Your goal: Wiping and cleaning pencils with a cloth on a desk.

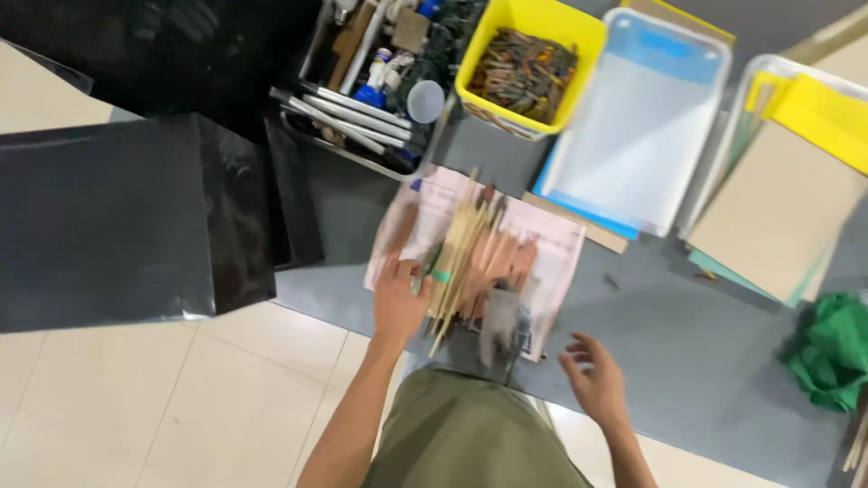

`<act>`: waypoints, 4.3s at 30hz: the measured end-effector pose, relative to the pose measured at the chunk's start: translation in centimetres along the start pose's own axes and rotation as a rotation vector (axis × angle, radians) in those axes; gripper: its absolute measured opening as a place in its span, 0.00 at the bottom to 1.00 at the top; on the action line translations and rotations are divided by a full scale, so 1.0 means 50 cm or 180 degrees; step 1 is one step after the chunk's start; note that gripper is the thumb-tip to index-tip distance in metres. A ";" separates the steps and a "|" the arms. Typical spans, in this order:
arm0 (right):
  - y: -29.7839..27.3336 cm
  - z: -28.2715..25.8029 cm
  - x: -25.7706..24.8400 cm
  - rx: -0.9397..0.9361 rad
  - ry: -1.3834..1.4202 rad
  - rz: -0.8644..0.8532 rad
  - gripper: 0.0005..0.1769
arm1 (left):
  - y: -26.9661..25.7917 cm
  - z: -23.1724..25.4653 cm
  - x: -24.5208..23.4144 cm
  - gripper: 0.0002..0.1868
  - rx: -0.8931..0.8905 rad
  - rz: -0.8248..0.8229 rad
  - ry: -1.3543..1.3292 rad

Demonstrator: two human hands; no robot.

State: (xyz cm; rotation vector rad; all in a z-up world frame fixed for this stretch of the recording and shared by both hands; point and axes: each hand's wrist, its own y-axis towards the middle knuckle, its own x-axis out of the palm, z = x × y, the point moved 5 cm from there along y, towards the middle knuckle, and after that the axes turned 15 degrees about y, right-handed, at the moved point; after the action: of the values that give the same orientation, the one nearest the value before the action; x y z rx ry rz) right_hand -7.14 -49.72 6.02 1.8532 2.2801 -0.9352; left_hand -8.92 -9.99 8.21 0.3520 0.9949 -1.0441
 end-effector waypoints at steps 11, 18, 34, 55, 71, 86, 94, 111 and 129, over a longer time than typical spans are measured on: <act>-0.094 0.002 -0.001 -0.0111 0.0279 -0.0388 0.30 | 0.059 -0.165 0.135 0.24 0.0061 0.0182 0.1975; -0.128 0.026 0.006 -0.0183 0.0201 -0.0537 0.32 | 0.086 -0.176 0.157 0.22 -0.0027 -0.0012 0.1956; 0.074 0.128 0.179 0.0265 0.0591 0.0751 0.42 | 0.103 -0.226 0.181 0.22 0.0452 -0.0354 0.1427; 0.020 0.166 -0.021 0.0936 0.0456 0.1458 0.20 | -0.044 -0.019 0.252 0.21 0.0549 -0.0614 0.1104; 0.021 0.306 -0.253 0.0733 0.0538 0.1754 0.17 | -0.163 0.217 0.394 0.24 0.0389 -0.0468 0.1405; -0.100 0.308 -0.388 0.0340 0.0034 0.2220 0.24 | -0.210 0.293 0.432 0.19 0.0723 -0.0618 0.1428; -0.109 0.188 -0.273 0.0691 0.0155 0.0730 0.48 | -0.208 0.234 0.413 0.18 0.0341 -0.0608 0.1345; -0.096 0.199 -0.289 0.0544 0.0386 0.1065 0.28 | -0.129 0.163 0.310 0.14 0.0170 -0.0476 0.1298; -0.150 0.202 -0.391 0.0175 0.4449 0.0387 0.37 | -0.142 0.236 0.300 0.28 0.1072 0.0998 0.2032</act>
State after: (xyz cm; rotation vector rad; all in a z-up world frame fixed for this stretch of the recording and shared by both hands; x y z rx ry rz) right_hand -11.78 -72.30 8.87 3.1787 2.4757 0.6288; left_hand -6.81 -29.70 3.65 1.1332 1.2711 -0.8184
